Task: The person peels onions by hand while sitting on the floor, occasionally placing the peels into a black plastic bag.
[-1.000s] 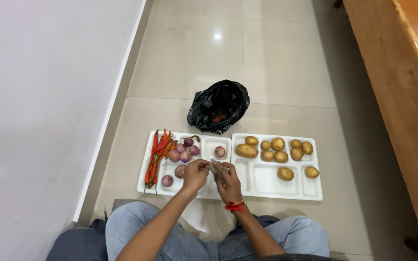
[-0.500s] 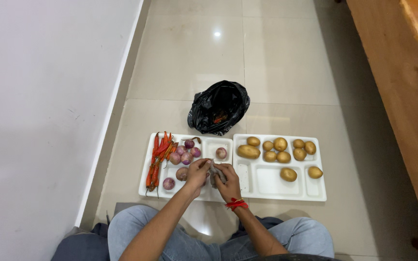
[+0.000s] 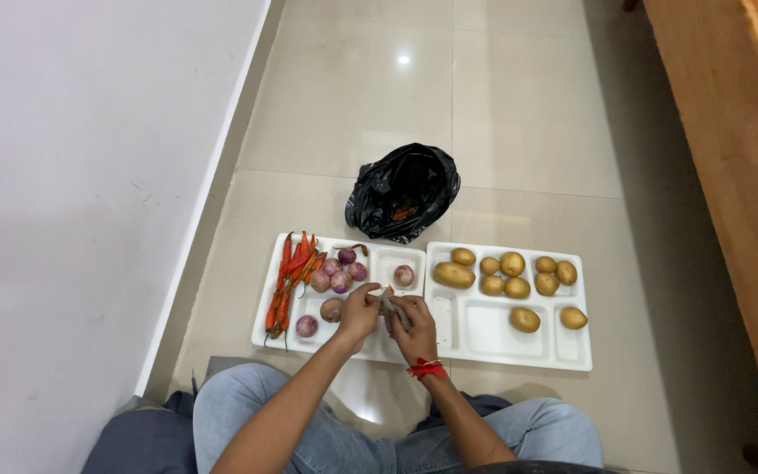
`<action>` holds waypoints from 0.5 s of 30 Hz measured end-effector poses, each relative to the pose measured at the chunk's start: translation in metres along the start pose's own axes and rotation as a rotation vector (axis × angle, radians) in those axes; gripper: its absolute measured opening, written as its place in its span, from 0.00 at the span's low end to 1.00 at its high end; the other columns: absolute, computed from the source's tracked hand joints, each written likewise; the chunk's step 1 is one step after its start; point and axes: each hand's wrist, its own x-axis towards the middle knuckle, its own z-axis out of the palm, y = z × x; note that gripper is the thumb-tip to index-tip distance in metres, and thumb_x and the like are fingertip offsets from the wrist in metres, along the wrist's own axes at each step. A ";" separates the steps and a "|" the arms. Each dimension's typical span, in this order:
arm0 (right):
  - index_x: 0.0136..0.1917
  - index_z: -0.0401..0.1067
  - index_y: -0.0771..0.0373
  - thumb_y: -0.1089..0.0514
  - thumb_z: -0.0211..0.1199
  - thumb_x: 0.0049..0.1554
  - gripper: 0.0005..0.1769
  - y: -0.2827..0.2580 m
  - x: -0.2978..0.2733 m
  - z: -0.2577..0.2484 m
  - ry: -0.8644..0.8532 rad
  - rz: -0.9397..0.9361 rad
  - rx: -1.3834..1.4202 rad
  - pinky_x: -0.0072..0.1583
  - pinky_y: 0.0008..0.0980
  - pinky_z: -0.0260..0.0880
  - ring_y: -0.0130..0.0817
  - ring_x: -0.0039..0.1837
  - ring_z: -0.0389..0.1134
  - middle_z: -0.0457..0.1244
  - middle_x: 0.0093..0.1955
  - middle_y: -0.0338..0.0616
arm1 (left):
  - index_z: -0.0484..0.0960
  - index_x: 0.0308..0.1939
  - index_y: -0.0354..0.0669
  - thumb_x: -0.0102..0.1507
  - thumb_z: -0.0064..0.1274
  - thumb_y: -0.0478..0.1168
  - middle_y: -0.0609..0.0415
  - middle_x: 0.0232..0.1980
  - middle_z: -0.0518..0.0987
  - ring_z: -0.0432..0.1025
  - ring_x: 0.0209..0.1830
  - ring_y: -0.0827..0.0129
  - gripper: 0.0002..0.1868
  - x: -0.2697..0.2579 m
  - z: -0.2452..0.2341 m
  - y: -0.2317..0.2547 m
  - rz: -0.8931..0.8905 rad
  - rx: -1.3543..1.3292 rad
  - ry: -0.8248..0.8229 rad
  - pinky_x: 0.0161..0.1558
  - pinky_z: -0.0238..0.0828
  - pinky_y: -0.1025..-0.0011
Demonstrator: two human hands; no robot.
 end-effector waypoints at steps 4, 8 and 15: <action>0.59 0.77 0.61 0.68 0.61 0.56 0.17 0.001 0.004 -0.008 0.071 -0.028 -0.003 0.42 0.31 0.77 0.34 0.47 0.72 0.64 0.54 0.46 | 0.83 0.53 0.33 0.68 0.46 0.33 0.51 0.37 0.83 0.75 0.34 0.74 0.14 -0.002 0.009 0.008 -0.049 -0.047 -0.075 0.36 0.72 0.76; 0.59 0.76 0.63 0.68 0.63 0.54 0.19 -0.001 0.004 -0.006 0.076 -0.354 -0.163 0.47 0.34 0.74 0.38 0.49 0.72 0.64 0.57 0.48 | 0.84 0.54 0.35 0.69 0.46 0.34 0.53 0.40 0.83 0.73 0.34 0.75 0.14 0.003 0.004 0.013 -0.072 -0.129 -0.153 0.35 0.69 0.74; 0.61 0.75 0.60 0.68 0.63 0.55 0.20 0.001 0.002 -0.009 0.140 -0.224 -0.183 0.47 0.35 0.74 0.42 0.48 0.73 0.63 0.57 0.49 | 0.82 0.52 0.37 0.71 0.41 0.41 0.59 0.38 0.84 0.74 0.31 0.76 0.16 -0.005 0.003 0.026 -0.017 -0.074 -0.154 0.34 0.71 0.74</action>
